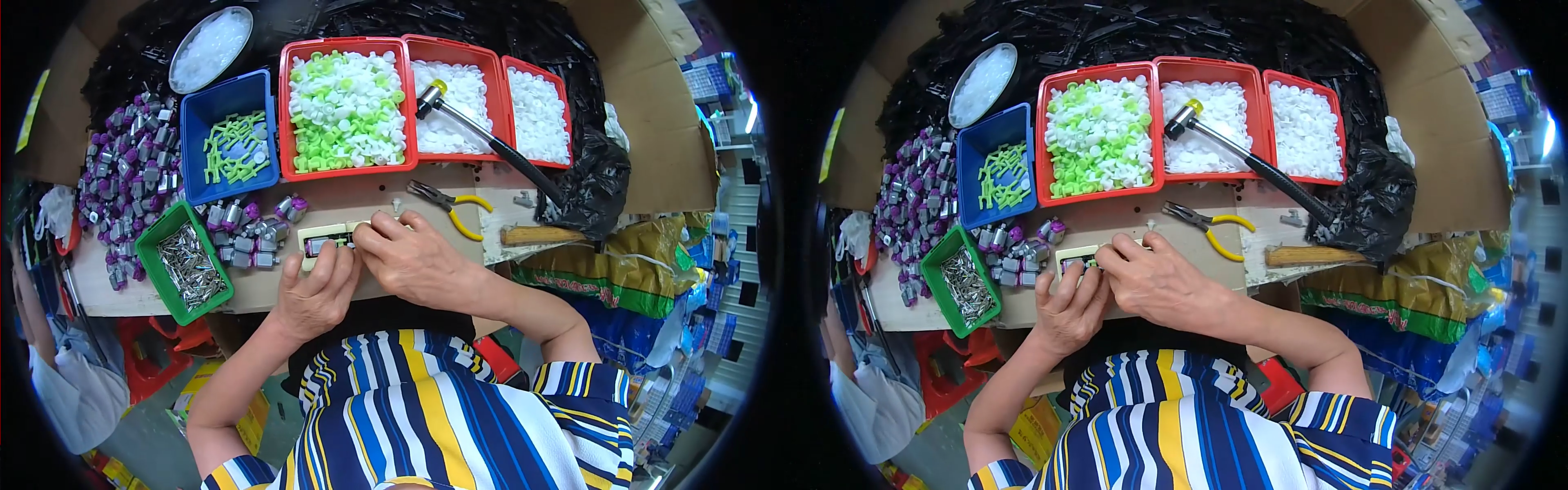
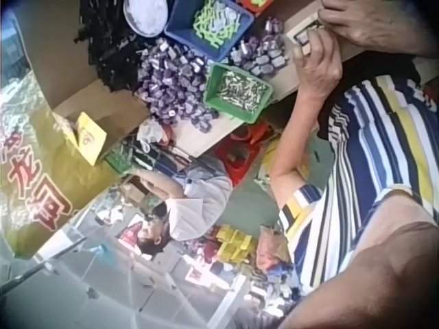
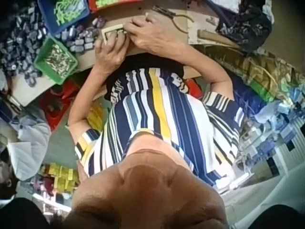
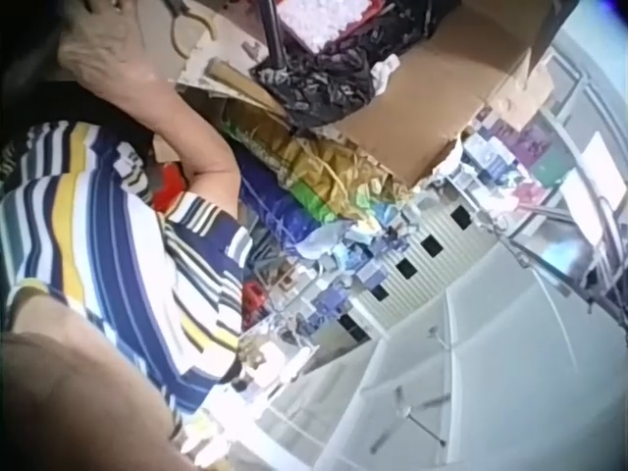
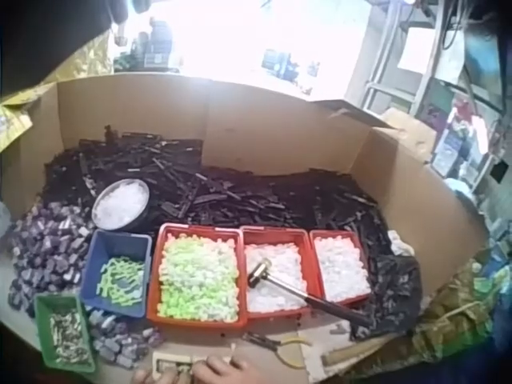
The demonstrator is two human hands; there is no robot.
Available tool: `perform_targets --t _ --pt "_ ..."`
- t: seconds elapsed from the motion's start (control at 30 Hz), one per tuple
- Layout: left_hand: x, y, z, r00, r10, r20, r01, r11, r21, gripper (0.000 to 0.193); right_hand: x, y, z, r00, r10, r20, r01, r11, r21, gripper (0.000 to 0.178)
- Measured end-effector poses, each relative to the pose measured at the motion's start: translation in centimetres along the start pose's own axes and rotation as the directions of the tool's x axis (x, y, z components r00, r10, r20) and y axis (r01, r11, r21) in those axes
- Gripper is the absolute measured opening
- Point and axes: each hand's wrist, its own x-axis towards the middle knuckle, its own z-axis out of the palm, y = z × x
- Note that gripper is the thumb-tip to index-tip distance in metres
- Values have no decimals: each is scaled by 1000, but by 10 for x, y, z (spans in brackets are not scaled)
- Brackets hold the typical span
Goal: Assembling small plastic parts into a base unit using a hammer and pliers.
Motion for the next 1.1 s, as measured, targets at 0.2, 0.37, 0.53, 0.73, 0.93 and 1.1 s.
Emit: perform_targets --t 0.2,0.37,0.53,0.73,0.93,1.1 --pt "-4 3 2 999 -44 -5 44 999 2 29 -2 6 14 994 30 -110 -16 992 125 23" --pt "2 8 2 998 -68 -12 68 997 -26 29 -18 17 21 927 240 -288 -73 870 488 35" --pt "3 10 4 995 -91 -37 89 995 -46 27 -18 5 21 924 253 -286 -142 923 358 36" --pt "0 10 5 995 -92 -30 91 995 -35 29 -12 1 20 944 276 -182 -208 924 320 39" --pt "-5 9 8 996 -84 -43 84 996 -19 30 -7 15 18 966 199 -166 -108 892 440 37" --pt "-6 9 9 996 -83 -45 82 996 -27 29 -2 32 14 979 164 -123 -65 817 573 31"
